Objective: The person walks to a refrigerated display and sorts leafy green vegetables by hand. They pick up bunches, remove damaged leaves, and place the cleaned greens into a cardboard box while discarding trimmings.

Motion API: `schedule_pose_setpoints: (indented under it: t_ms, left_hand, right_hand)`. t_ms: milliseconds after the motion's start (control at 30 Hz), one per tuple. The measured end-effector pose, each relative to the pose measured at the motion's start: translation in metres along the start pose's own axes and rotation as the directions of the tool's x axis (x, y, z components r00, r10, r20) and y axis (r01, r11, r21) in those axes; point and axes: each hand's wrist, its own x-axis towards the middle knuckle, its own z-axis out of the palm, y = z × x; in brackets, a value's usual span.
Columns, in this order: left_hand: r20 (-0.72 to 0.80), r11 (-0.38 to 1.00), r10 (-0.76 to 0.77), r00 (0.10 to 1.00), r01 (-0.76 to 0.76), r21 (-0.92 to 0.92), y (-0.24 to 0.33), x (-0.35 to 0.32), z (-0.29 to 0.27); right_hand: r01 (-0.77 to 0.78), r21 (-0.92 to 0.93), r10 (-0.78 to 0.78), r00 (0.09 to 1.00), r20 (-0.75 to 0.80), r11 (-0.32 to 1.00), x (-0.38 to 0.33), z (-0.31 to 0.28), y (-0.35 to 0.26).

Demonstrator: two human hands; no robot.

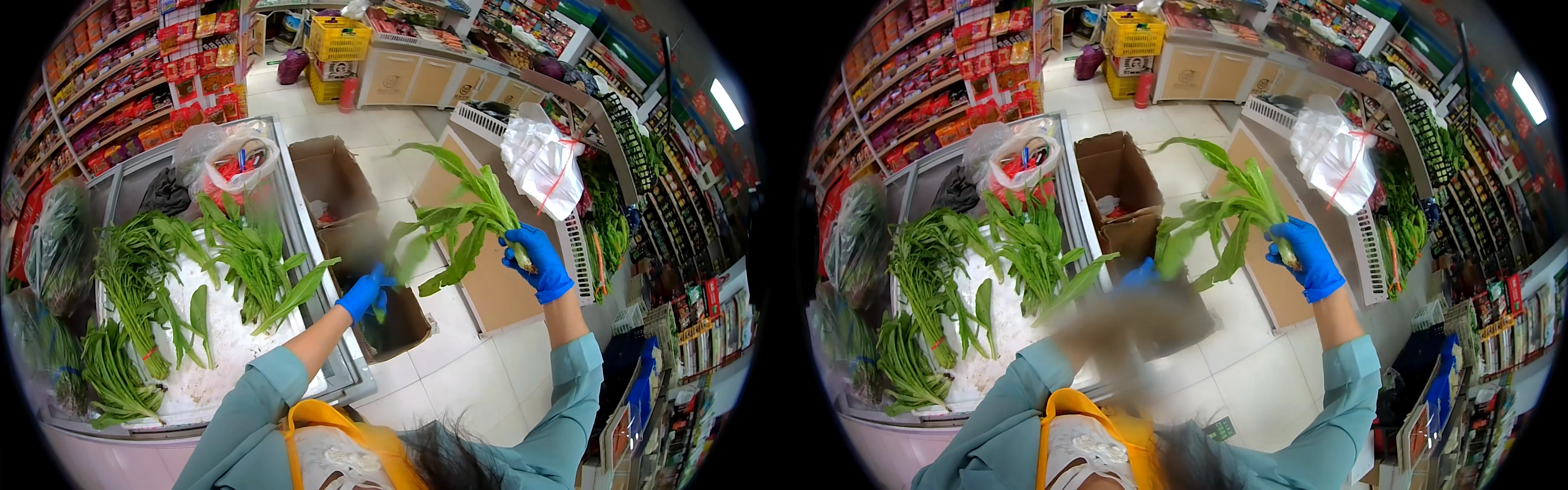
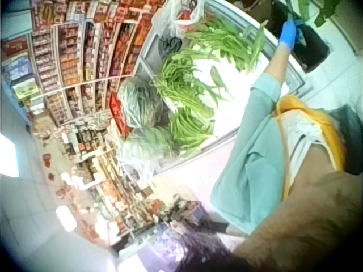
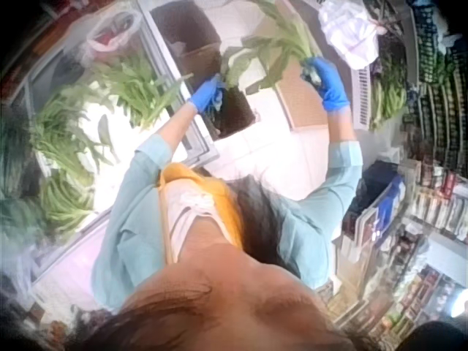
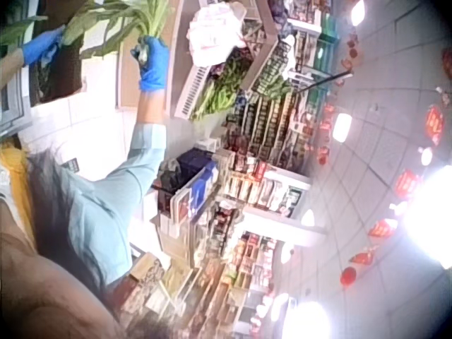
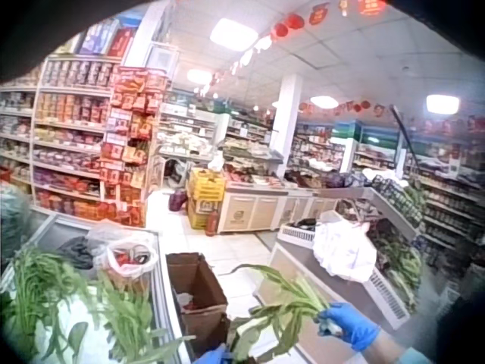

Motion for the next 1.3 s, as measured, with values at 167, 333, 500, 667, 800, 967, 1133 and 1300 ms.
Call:
schedule_pose_setpoints:
  t_ms: [167, 333, 500, 667, 800, 967, 1133, 1300]
  left_hand:
    - [0.133, 0.929, 0.089, 0.987, -0.131, 0.346, 0.071, -0.024, 0.069]
    - [0.142, 0.985, 0.166, 0.976, -0.171, 0.024, 0.084, -0.018, 0.113]
    - [0.13, 0.939, 0.288, 0.949, -0.253, -0.235, 0.088, -0.02, 0.111]
    - [0.0, 0.908, 0.42, 0.908, -0.42, 0.0, 0.072, -0.012, 0.096]
    - [-0.174, 0.899, 0.332, 0.927, -0.255, 0.356, 0.034, 0.006, 0.072]
    - [-0.159, 0.935, 0.036, 0.987, 0.024, 0.355, 0.032, 0.001, 0.073]
    - [-0.343, 0.513, 0.717, 0.607, -0.125, 0.849, 0.03, 0.011, 0.052]
    - [-0.407, 0.724, 0.579, 0.707, -0.215, 0.656, 0.086, 0.016, 0.056]
  right_hand:
    - [-0.025, 0.1, 0.03, 0.998, -0.047, 0.995, 0.006, -0.009, 0.012]
    - [-0.03, 0.176, 0.036, 0.999, -0.033, 0.984, 0.014, 0.004, 0.017]
    - [-0.006, 0.161, 0.01, 1.0, -0.022, 0.987, 0.021, 0.004, 0.021]
    - [0.039, 0.168, -0.029, 0.998, -0.061, 0.985, 0.022, -0.002, 0.009]
    - [0.029, 0.071, -0.028, 0.999, -0.026, 0.997, 0.022, 0.001, 0.006]
    - [0.024, 0.07, -0.023, 1.0, -0.003, 0.997, 0.019, -0.009, 0.008]
    - [-0.004, 0.151, 0.006, 1.0, -0.015, 0.989, 0.018, -0.014, 0.008]
    - [-0.025, 0.199, 0.025, 1.0, 0.005, 0.98, 0.013, -0.014, 0.005]
